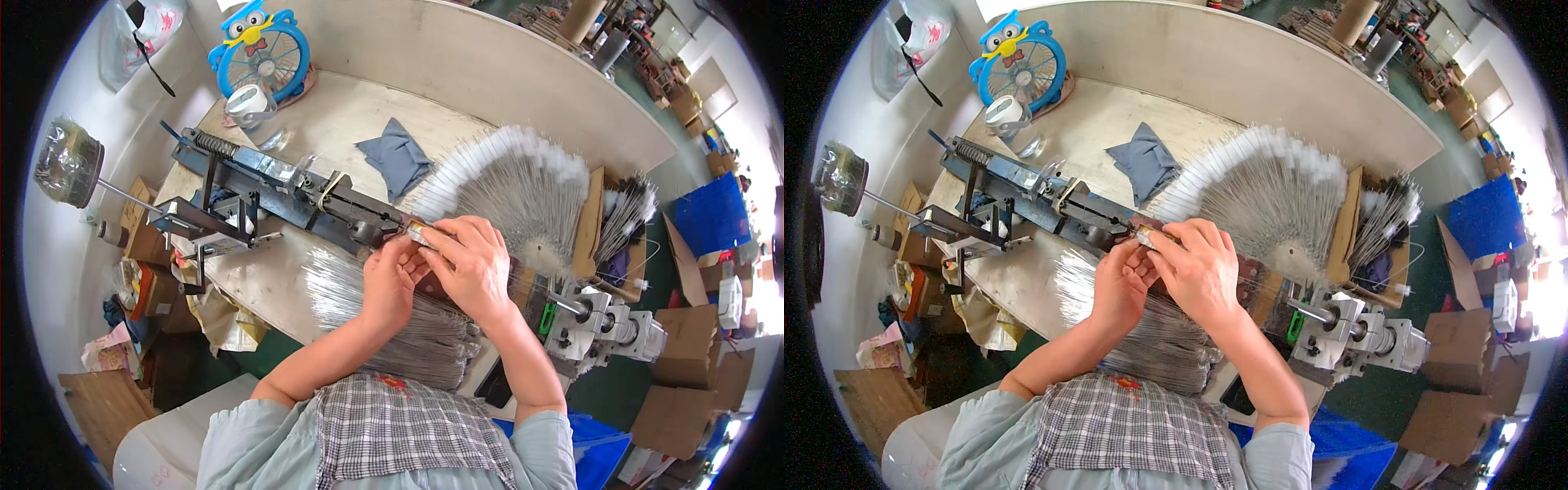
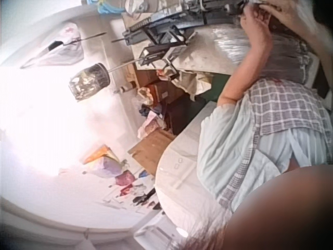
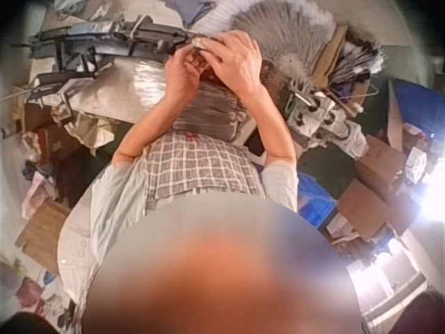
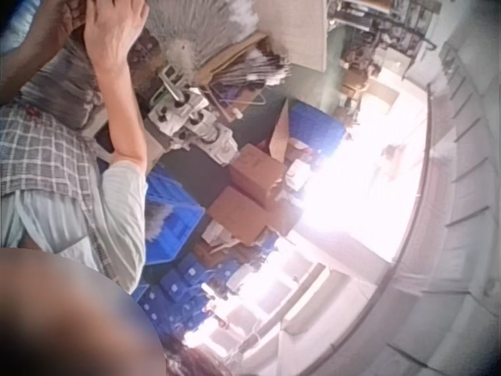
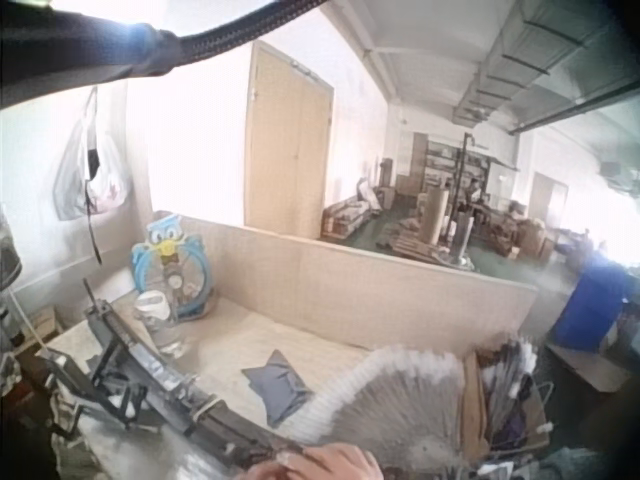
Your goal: Assembling industrial brushes or rollers using a specialized machine and metal rods.
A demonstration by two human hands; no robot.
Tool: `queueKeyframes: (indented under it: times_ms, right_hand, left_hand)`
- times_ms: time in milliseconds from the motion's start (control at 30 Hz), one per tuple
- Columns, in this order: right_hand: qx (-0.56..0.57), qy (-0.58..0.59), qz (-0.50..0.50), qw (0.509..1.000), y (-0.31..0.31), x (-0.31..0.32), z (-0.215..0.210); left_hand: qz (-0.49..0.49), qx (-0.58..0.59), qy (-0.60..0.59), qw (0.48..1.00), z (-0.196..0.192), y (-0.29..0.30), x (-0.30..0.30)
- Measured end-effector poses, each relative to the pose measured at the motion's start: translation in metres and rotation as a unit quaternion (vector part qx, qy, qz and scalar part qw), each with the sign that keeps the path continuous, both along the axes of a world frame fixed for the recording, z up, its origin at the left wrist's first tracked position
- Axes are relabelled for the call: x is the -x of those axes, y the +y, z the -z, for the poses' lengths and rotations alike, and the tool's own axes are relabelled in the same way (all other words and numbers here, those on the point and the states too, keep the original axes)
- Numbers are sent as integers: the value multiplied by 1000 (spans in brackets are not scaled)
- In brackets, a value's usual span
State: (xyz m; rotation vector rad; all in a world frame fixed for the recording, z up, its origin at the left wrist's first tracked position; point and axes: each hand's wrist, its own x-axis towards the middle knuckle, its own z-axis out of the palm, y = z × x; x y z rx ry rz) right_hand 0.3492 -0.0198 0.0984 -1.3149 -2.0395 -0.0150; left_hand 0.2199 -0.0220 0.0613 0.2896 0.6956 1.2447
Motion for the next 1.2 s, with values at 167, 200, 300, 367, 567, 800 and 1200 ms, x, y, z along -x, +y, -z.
queueKeyframes:
  times_ms: [167,200,300,367,567,800,1200]
  right_hand:
    - [4,26,39,999,1,15,-1]
    - [2,23,38,999,1,20,1]
    - [2,6,85,996,4,30,6]
    - [-11,-1,93,996,1,26,5]
    - [-22,-1,91,996,-14,12,-1]
    - [-22,-5,96,995,-16,7,-3]
    - [5,-17,90,996,-19,-4,-23]
  left_hand:
    - [17,-2,-19,1000,1,1,3]
    - [16,-4,-22,1000,3,1,4]
    - [15,-38,-43,998,9,1,6]
    - [18,3,-38,999,3,0,4]
    - [8,19,-25,999,1,-2,3]
    - [-2,20,-37,999,5,-2,3]
    - [-4,38,-58,998,-9,2,4]
